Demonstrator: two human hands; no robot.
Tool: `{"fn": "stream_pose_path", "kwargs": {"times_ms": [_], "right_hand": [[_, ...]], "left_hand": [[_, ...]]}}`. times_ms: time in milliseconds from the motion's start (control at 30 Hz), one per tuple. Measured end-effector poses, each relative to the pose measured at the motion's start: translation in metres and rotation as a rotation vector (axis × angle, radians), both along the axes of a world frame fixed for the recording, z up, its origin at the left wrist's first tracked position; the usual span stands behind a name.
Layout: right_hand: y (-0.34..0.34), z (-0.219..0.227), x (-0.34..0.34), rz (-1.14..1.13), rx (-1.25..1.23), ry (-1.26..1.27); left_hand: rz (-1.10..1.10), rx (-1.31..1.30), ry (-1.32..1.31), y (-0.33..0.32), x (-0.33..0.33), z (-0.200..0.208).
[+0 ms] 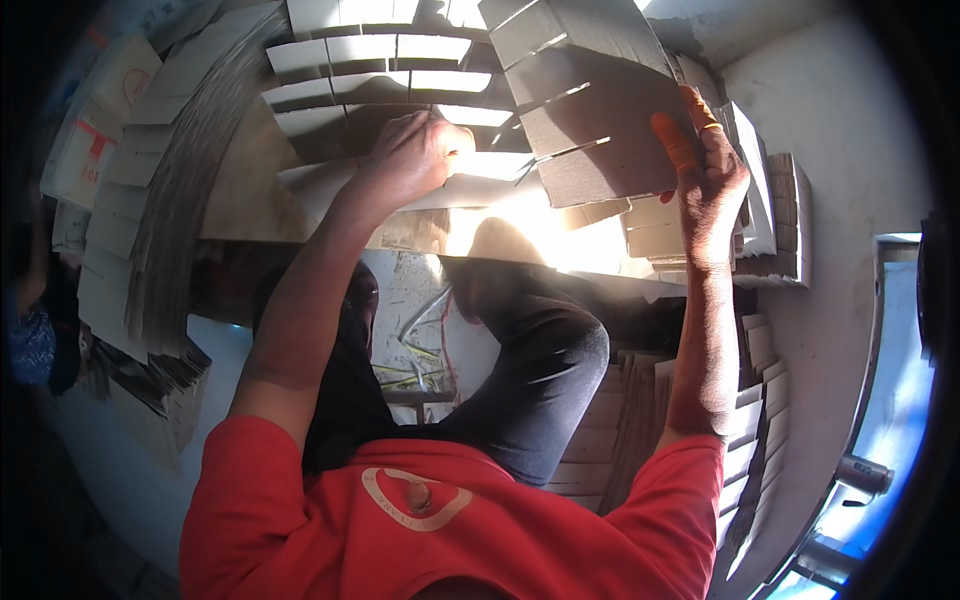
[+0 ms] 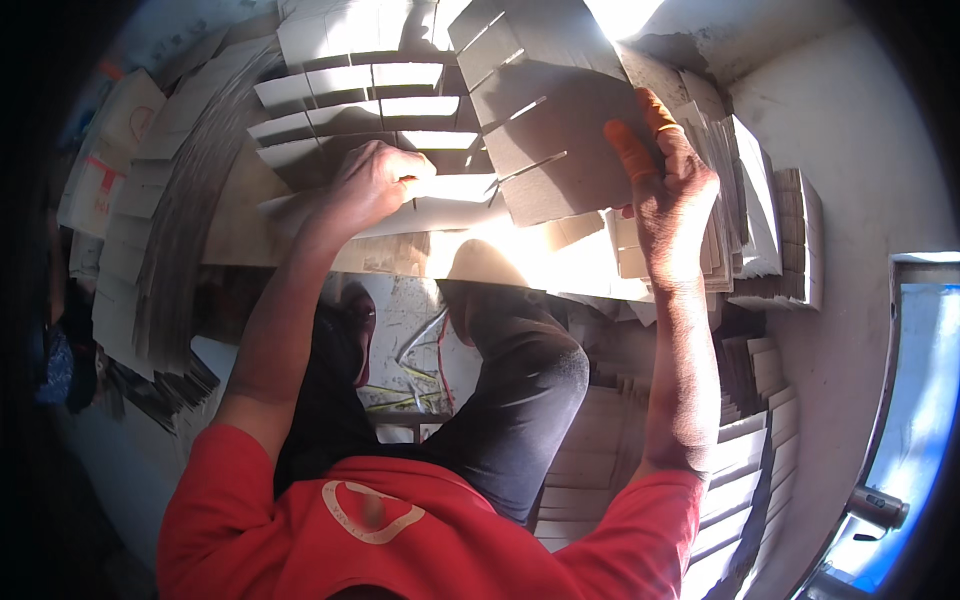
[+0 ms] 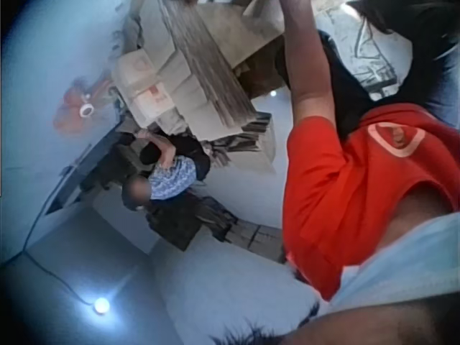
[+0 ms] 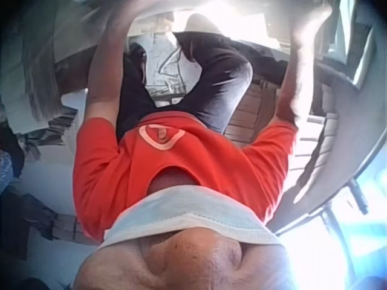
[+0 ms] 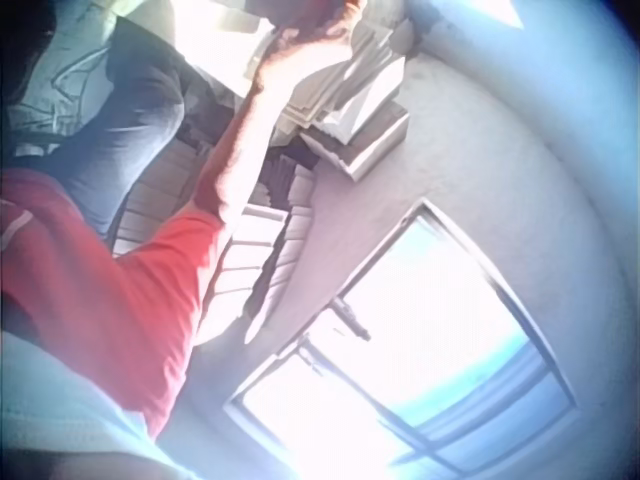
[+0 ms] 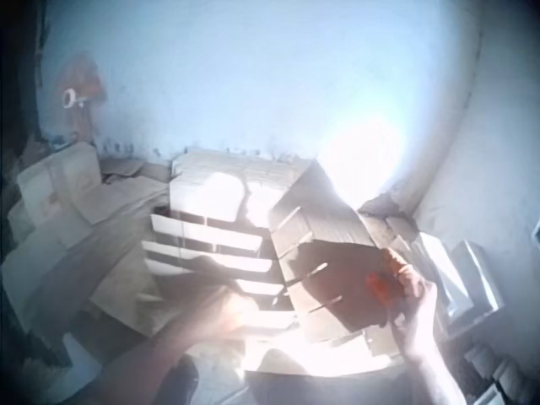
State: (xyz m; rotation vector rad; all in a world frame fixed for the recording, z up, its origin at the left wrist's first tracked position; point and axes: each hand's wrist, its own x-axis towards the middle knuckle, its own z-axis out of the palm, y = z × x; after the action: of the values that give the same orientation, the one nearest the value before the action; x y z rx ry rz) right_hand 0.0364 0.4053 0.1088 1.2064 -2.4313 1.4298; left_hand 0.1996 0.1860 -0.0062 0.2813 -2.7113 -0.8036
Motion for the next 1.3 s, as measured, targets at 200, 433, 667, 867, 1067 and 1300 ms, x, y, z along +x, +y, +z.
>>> {"fn": "stream_pose_path", "kwargs": {"times_ms": [200,433,667,867,1067,1300], "right_hand": [[-0.003,0.004,-0.001,-0.009,0.017,0.014],[-0.008,-0.009,0.002,0.014,0.051,-0.028],[-0.013,-0.010,0.001,0.028,0.150,-0.035],[-0.026,-0.007,0.006,0.050,0.240,-0.086],[-0.035,-0.015,0.002,0.192,0.322,-0.101],[-0.046,-0.031,0.010,0.278,0.504,-0.121]], "left_hand": [[-0.003,-0.009,0.116,0.001,-0.001,-0.006],[0.015,-0.027,0.069,0.002,-0.004,-0.007],[0.003,-0.019,0.098,0.001,-0.008,-0.011],[0.016,-0.014,0.062,0.000,-0.009,-0.011],[0.003,0.044,0.074,0.001,-0.011,-0.007],[0.018,0.050,0.062,0.002,-0.013,-0.008]]}}
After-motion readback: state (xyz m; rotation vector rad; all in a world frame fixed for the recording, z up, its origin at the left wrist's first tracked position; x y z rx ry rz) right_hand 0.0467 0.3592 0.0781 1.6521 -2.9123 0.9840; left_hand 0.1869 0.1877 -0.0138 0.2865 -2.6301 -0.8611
